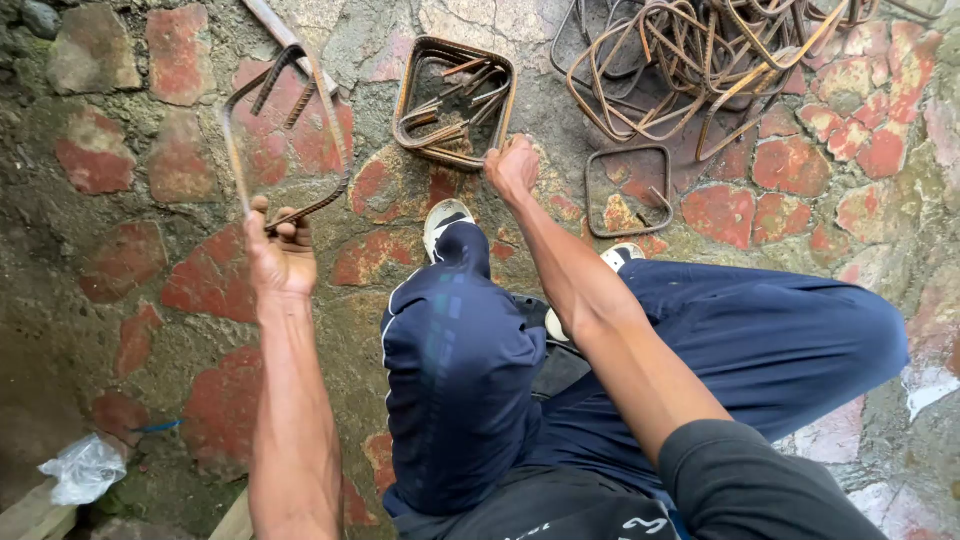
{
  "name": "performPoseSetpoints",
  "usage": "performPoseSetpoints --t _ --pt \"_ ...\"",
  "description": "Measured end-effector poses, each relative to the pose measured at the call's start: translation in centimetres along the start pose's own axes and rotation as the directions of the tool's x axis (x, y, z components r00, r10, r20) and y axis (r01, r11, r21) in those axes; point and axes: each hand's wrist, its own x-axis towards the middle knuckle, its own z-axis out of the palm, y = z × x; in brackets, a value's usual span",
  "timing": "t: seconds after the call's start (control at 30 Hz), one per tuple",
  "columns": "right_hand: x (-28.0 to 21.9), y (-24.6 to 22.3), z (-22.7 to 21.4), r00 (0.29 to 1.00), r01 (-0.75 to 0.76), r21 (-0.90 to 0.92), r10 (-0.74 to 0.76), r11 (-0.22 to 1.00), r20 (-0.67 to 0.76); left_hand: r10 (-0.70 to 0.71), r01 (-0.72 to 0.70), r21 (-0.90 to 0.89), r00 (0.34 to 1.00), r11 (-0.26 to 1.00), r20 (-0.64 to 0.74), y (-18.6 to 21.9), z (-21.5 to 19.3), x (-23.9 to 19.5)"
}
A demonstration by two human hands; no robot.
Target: Organizing and stacking metal rebar stirrups into a container and piles on the ground
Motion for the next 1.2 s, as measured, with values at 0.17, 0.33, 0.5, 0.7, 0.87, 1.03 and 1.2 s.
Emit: performPoseSetpoints --t 0.17,0.33,0.5,0.7,0.87,1.03,1.2 --pt "-1.7 -1.0 -1.5 0.997 0.055 0.116 -0.047 0.992 -0.065 -0.020 0.020 0.005 0.999 1.000 0.026 -2.7 1.1 0.7" --pt "-2.3 -1.4 -1.8 0.994 0.077 0.189 -0.062 0.979 -0.087 -0.034 0.031 0.029 0.994 0.999 0.100 -4.0 4.4 0.4" --pt "-2.9 -1.2 -2.6 0.997 0.052 0.206 -0.040 0.977 -0.065 -0.070 0.040 0.138 0.973 0.990 0.222 -5.5 9.2 -0.1" --pt "-0.6 1.6 0.3 1.000 0.011 0.276 -0.016 0.961 0.013 -0.126 0.027 0.287 0.935 0.958 0.330 -10.7 10.4 5.7" --pt "-1.1 0.8 -2.7 0.994 0.104 0.537 -0.066 0.837 -0.090 -0.134 -0.007 0.377 0.928 0.926 0.346 -12.8 11.6 5.5" --pt "-0.8 -0.6 -3.6 0.958 0.237 0.702 -0.283 0.672 -0.053 -0.126 -0.014 0.414 0.943 0.910 0.309 -15.7 10.5 6.1" --pt "2.4 2.3 -0.5 0.938 0.345 0.371 -0.307 0.862 -0.160 0.045 -0.310 0.737 0.933 0.601 0.356 -14.5 11.0 5.5"
